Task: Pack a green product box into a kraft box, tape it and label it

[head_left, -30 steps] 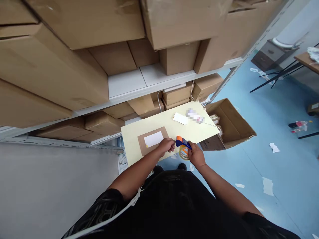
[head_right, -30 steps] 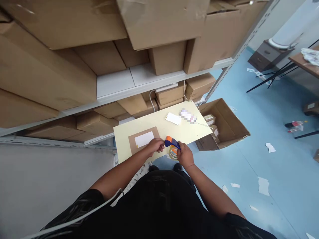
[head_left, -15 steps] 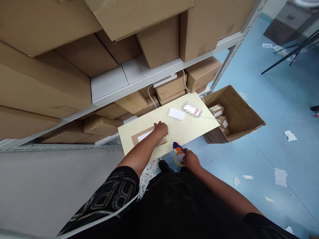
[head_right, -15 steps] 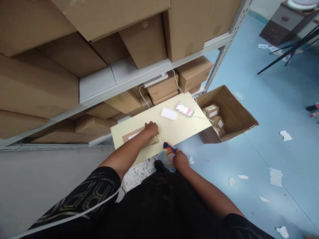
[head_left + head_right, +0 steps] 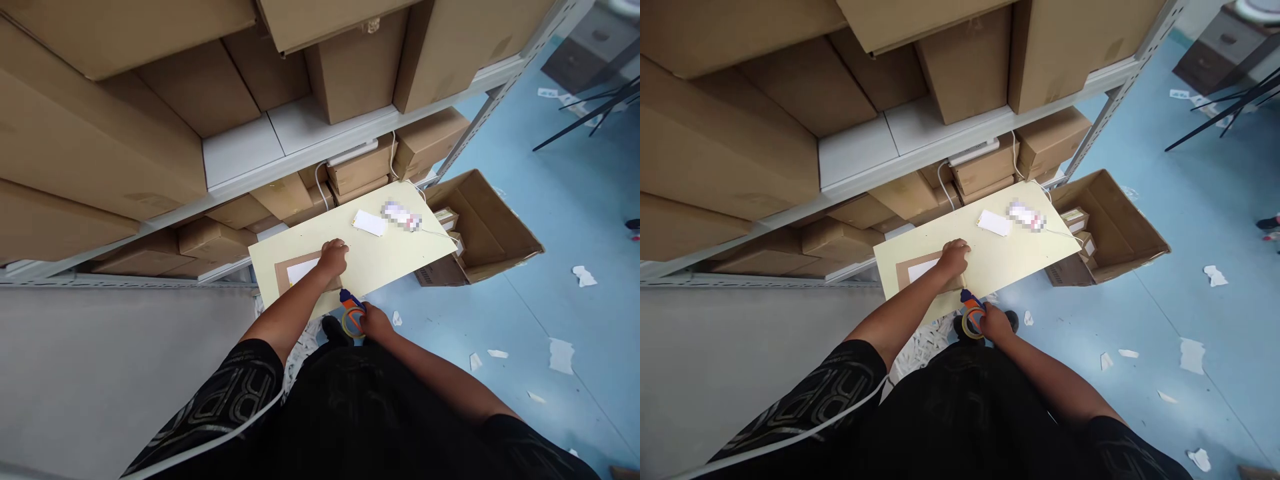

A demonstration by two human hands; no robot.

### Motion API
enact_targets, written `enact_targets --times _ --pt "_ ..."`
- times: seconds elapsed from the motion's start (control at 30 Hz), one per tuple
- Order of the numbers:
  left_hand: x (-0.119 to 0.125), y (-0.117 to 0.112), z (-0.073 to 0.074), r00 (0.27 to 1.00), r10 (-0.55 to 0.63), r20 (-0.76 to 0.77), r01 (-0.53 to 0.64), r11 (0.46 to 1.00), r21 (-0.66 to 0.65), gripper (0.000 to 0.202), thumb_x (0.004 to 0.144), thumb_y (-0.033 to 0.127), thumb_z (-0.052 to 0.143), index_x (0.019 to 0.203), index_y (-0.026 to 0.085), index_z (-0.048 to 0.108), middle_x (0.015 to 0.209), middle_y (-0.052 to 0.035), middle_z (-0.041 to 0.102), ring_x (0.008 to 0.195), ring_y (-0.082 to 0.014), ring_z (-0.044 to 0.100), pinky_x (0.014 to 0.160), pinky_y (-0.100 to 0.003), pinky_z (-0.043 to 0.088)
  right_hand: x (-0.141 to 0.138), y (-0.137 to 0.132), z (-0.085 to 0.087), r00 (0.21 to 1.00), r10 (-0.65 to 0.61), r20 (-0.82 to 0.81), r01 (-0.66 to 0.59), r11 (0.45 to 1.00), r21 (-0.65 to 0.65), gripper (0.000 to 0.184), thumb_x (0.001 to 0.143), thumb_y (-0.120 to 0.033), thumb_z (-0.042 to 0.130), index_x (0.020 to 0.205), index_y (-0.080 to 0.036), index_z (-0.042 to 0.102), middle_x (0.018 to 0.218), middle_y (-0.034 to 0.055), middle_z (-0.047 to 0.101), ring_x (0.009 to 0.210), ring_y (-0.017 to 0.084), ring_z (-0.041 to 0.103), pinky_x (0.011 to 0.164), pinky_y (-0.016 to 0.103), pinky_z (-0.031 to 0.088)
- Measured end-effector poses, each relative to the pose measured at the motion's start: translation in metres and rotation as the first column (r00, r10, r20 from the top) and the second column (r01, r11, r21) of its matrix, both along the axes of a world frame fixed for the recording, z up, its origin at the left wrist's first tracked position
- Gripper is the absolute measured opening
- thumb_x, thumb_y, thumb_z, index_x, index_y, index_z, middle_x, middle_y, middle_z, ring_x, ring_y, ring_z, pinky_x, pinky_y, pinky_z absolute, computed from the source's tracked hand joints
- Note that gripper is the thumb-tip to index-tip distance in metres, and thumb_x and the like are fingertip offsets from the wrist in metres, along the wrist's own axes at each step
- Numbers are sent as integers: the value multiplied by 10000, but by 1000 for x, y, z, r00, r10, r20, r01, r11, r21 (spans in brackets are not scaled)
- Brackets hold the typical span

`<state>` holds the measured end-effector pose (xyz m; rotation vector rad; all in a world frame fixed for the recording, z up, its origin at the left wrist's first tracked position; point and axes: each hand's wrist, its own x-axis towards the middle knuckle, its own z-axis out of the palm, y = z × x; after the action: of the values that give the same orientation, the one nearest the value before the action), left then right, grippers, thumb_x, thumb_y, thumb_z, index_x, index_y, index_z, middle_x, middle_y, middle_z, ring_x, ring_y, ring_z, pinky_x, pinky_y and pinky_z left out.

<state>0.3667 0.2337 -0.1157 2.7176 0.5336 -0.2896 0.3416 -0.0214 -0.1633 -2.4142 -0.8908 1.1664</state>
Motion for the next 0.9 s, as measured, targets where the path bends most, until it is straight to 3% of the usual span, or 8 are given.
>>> enact_targets --times 0.1,0.23,0.33,0.43,0.57,0.7,0.8,0.9 --pt "-41 23 17 987 122 106 -124 992 5 416 863 202 585 1264 222 693 1601 -123 462 1555 -384 244 1256 -640 59 0 8 3 999 -42 8 42 999 -5 408 916 -153 501 1301 -190 632 1176 109 763 1076 254 718 852 284 485" --pt "-130 56 30 971 236 33 -235 971 -35 664 860 515 698 1445 220 589 1714 -154 288 1580 -438 198 1253 -615 182 19 29 5 995 -83 53 85 996 -40 398 924 -180 506 1297 -204 645 1158 105 774 1057 254 725 809 284 485" --pt "-191 62 32 999 37 -3 -37 995 -98 946 733 599 818 1558 276 489 1748 -119 219 1589 -428 195 1270 -584 167 45 57 8 992 -81 93 87 994 -67 350 952 -248 510 1260 -190 665 1152 126 774 1045 261 727 772 285 486" --pt "-224 50 31 992 -121 -42 119 991 -63 1057 684 584 871 1609 341 421 1750 -87 224 1600 -405 178 1265 -566 177 73 91 13 992 -30 124 40 996 -80 368 946 -305 553 1272 -178 667 1163 151 766 1015 264 728 752 287 490" --pt "-227 25 21 987 -152 -51 157 983 98 1140 709 671 826 1662 290 329 1753 -112 201 1614 -407 120 1267 -581 138 102 127 18 994 48 101 -42 997 -59 449 889 -338 678 1313 -193 649 1122 135 774 934 253 728 721 277 484" --pt "-212 4 7 1000 22 -9 -20 984 177 1142 765 751 733 1684 253 273 1756 -115 178 1621 -404 85 1274 -564 149 113 133 19 992 86 87 -83 996 -32 449 859 -260 700 1303 -220 643 1113 108 773 923 249 726 710 271 478" --pt "-200 -4 1 993 113 27 -116 979 168 1105 799 762 697 1684 259 267 1758 -98 184 1624 -385 82 1273 -528 200 104 108 16 993 78 84 -78 997 -4 419 889 -218 633 1308 -218 628 1143 103 766 987 255 722 752 279 491" --pt "-185 -11 -3 980 188 60 -195 969 153 1095 817 777 669 1684 251 257 1758 -104 182 1626 -379 75 1264 -540 235 69 60 7 1000 -2 -10 3 997 72 413 910 -200 590 1323 -206 609 1151 93 766 1032 244 718 835 291 509"
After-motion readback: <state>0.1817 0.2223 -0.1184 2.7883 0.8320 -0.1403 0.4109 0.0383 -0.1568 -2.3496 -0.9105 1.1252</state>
